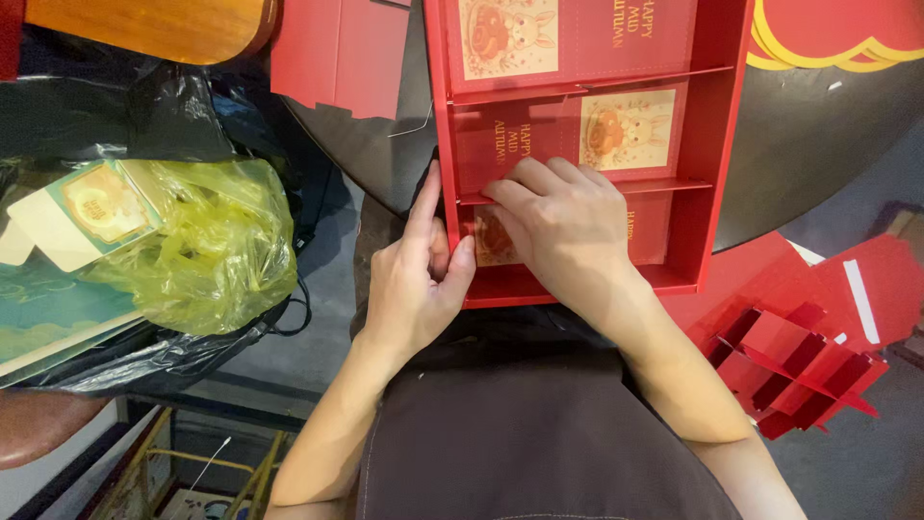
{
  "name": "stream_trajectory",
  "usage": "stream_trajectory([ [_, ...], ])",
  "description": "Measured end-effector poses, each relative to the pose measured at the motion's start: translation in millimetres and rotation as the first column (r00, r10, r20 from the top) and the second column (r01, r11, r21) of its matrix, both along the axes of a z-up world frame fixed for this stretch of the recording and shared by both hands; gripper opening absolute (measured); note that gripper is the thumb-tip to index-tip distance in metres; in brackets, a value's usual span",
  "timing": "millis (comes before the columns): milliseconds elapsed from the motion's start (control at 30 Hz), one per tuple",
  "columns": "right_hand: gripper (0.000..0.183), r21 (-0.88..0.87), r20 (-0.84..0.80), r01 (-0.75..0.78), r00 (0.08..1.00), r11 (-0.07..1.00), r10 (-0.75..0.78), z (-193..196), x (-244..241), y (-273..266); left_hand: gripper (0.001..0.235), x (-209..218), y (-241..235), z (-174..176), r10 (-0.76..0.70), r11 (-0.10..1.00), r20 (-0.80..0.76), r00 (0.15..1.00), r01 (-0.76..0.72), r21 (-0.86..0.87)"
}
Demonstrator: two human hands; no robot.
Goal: The person assembles red cardboard boxes by folding flaps and inserting them into a larger container. They then place smaller red packets into the compartments of the assembled box and close the lid.
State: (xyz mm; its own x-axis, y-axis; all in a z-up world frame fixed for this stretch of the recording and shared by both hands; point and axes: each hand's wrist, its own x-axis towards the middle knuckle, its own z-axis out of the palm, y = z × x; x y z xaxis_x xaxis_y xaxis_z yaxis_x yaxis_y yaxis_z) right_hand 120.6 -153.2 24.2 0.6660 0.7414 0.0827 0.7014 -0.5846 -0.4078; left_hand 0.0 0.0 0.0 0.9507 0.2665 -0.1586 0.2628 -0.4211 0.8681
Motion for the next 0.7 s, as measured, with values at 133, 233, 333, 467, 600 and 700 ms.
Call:
stream_trajectory([
  [133, 0.015, 0.027, -0.019, -0.026, 0.999, 0.999, 0.027, -0.8, 4.7, -1.8, 0.081, 2.1, -3.4, -6.9, -0.051, 0.998, 0.020, 0.999, 0.052, -0.040],
  [233, 0.015, 0.042, -0.032, -0.022, 0.999, 0.999, 0.023, -1.0, 6.2, -4.9, 0.081, 3.0, -2.5, -12.3, -0.046, 0.994, -0.001, 0.999, 0.046, -0.094],
  [333, 0.014, 0.043, -0.011, -0.024, 1.000, 0.999, 0.025, -3.5, 7.3, -5.5, 0.083, 3.1, -1.4, -14.5, -0.082, 0.985, 0.019, 0.996, 0.083, -0.150],
  [467, 0.015, 0.005, 0.002, -0.028, 1.000, 1.000, 0.028, -5.5, 5.0, -2.9, 0.082, 0.4, 4.9, -14.4, -0.146, 0.979, 0.005, 0.989, 0.145, -0.145],
  [600, 0.023, 0.107, -0.080, -0.020, 0.996, 0.994, 0.028, 9.8, 8.7, 0.0, 0.061, 3.6, 20.9, -10.6, -0.095, 0.974, 0.076, 0.993, 0.109, -0.199],
  [700, 0.035, 0.337, -0.325, 0.049, 0.943, 0.940, 0.067, 38.9, 19.4, -8.1, 0.042, 16.3, 34.0, -9.4, 0.105, 0.983, 0.029, 0.994, -0.100, -0.152],
])
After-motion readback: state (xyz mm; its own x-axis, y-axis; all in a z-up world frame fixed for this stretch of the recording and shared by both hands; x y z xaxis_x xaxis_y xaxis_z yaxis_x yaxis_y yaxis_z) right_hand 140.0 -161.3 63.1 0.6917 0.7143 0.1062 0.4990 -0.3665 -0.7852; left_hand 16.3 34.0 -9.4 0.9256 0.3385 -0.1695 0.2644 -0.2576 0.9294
